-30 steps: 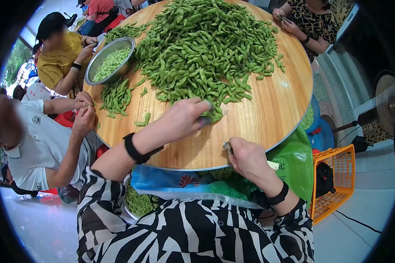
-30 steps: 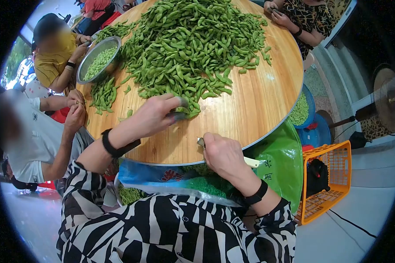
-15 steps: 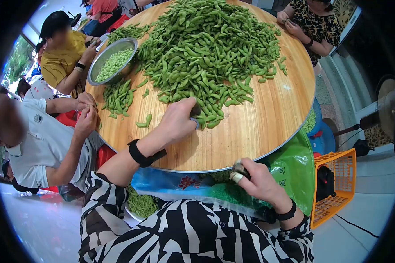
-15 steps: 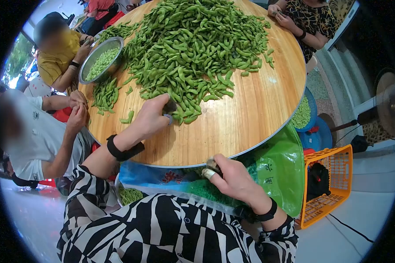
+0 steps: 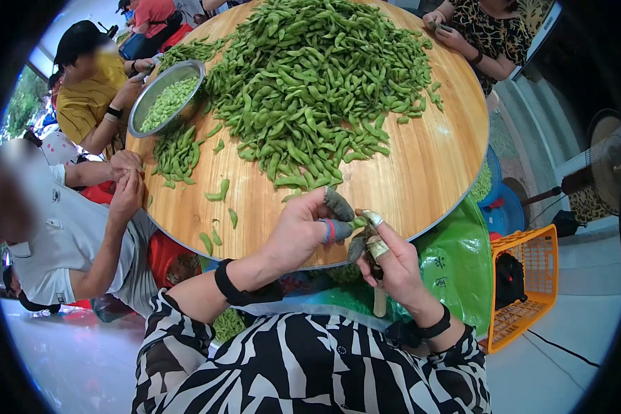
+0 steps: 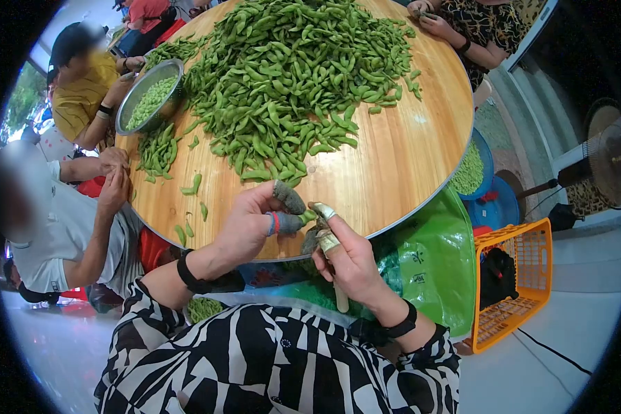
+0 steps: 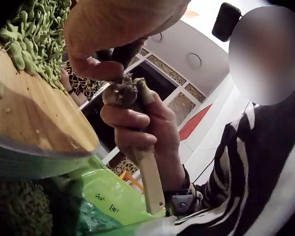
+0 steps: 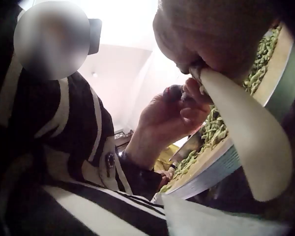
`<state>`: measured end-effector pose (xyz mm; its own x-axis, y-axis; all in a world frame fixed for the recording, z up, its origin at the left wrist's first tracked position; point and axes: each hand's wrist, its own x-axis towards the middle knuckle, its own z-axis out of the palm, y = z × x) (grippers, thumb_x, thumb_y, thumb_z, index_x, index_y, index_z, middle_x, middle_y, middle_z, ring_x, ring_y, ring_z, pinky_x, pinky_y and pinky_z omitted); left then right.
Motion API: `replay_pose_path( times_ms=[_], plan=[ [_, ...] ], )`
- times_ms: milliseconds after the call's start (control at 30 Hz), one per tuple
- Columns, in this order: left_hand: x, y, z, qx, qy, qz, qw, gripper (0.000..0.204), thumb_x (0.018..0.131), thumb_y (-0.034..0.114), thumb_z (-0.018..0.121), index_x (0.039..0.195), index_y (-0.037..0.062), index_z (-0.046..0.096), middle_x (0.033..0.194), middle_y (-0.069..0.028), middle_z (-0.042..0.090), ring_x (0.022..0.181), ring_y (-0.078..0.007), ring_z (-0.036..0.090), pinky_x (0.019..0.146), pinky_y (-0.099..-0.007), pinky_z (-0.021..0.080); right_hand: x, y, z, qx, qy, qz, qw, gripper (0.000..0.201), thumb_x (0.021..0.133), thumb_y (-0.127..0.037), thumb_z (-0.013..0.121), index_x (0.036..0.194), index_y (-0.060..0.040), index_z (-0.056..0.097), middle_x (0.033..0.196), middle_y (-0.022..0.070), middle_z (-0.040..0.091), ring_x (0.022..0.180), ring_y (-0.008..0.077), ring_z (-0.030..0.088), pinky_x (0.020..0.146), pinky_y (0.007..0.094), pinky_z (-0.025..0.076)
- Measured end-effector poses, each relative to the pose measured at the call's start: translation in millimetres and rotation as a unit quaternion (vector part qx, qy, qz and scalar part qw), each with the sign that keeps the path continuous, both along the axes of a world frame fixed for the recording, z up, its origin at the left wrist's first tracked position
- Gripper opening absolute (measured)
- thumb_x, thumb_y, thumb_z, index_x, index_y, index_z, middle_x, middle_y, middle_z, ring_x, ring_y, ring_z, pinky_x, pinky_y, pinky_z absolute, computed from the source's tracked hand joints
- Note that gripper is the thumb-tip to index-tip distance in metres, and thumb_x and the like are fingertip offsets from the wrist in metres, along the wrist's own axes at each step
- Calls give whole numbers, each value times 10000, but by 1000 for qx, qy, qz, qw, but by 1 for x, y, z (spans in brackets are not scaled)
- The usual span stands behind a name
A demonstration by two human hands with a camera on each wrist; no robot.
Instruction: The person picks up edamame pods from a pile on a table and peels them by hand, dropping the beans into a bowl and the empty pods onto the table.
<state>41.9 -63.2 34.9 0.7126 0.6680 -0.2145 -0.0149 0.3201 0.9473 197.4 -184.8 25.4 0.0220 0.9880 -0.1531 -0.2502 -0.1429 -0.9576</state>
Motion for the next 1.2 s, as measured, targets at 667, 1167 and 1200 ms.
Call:
replay_pose_path(
  times_ms=[667, 1167, 1200],
  plan=[
    [-6, -18, -20, 162, -52, 7, 985, 156, 818, -56, 625, 949, -7, 557, 880, -61, 625, 846, -120, 620, 742, -265, 512, -3, -1, -8, -45, 189, -42, 980, 380, 977, -124, 425, 1323, 29, 452, 713, 35, 512, 469, 53, 369, 404, 193, 316],
    [-22, -11, -2, 498, 80, -44, 863, 250, 824, 50, 685, 1046, 3, 581, 848, -60, 633, 689, -129, 603, 589, -280, 491, -8, 1, -20, -114, 388, -17, 915, 373, 973, -175, 461, 1308, -12, 468, 806, 122, 576, 427, 71, 372, 350, 199, 313],
    [-23, -12, -4, 496, 81, -44, 863, 250, 824, 50, 685, 1046, 3, 581, 848, -60, 633, 689, -129, 603, 589, -280, 491, -10, 0, -20, -126, 391, -30, 911, 383, 974, -178, 460, 1320, -14, 459, 787, 101, 564, 432, 73, 371, 351, 202, 315]
  ],
)
